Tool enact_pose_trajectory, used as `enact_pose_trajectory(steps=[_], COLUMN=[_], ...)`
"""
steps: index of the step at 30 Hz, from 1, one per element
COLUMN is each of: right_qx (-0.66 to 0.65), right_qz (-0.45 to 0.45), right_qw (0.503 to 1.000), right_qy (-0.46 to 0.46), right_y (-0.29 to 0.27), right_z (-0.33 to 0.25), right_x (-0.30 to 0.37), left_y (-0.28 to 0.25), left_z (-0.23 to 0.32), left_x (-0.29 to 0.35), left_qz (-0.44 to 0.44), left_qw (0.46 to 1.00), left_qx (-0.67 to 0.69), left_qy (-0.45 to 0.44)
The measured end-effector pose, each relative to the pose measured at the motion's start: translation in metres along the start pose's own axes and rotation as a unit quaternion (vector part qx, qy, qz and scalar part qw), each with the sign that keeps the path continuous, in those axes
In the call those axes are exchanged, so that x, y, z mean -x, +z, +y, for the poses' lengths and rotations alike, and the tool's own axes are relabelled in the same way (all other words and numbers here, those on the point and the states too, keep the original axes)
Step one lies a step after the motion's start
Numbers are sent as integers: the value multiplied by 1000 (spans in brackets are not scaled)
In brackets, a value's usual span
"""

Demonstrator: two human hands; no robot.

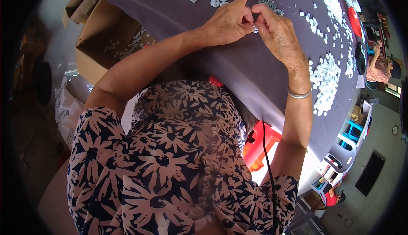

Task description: The person assembles cord locks by hand by picking up plastic components and small metal springs from the table, inserting the springs into the plastic pieces, and placing the assembled fasteners in a pile on the table.

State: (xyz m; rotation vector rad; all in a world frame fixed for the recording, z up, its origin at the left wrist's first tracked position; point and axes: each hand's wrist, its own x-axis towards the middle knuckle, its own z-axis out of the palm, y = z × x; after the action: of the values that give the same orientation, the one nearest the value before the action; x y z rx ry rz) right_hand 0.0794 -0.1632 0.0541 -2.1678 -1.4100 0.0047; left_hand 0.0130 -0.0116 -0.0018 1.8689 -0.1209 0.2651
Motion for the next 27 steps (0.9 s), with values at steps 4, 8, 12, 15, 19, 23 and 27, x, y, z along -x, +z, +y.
enact_pose_trajectory(steps=[4, 8, 12, 15, 19, 23, 27], right_qx=[-26, -12, -45, -93, -159, -273, -260], right_qz=[-17, -23, -6, 8, 86, 44, 74], right_qw=[999, 999, 995, 984, 960, 940, 940], right_qy=[22, 46, 93, 155, 216, 198, 207], right_y=[-2, -6, -7, -13, -14, 3, 27], right_z=[6, 1, 10, 10, 13, 22, 20], right_x=[1, 1, -1, 0, 17, 38, 35], left_y=[0, -1, -2, -3, -2, 1, -5], left_z=[-4, -1, 1, 0, -3, -11, -11], left_x=[-3, -2, -3, -2, -2, -4, -5], left_qz=[-1, -23, -38, -47, -49, -28, -44], left_qw=[1000, 1000, 999, 998, 997, 998, 999], left_qx=[-7, 20, 32, 42, 56, 33, 23], left_qy=[22, 4, -5, 2, 7, 51, 23])
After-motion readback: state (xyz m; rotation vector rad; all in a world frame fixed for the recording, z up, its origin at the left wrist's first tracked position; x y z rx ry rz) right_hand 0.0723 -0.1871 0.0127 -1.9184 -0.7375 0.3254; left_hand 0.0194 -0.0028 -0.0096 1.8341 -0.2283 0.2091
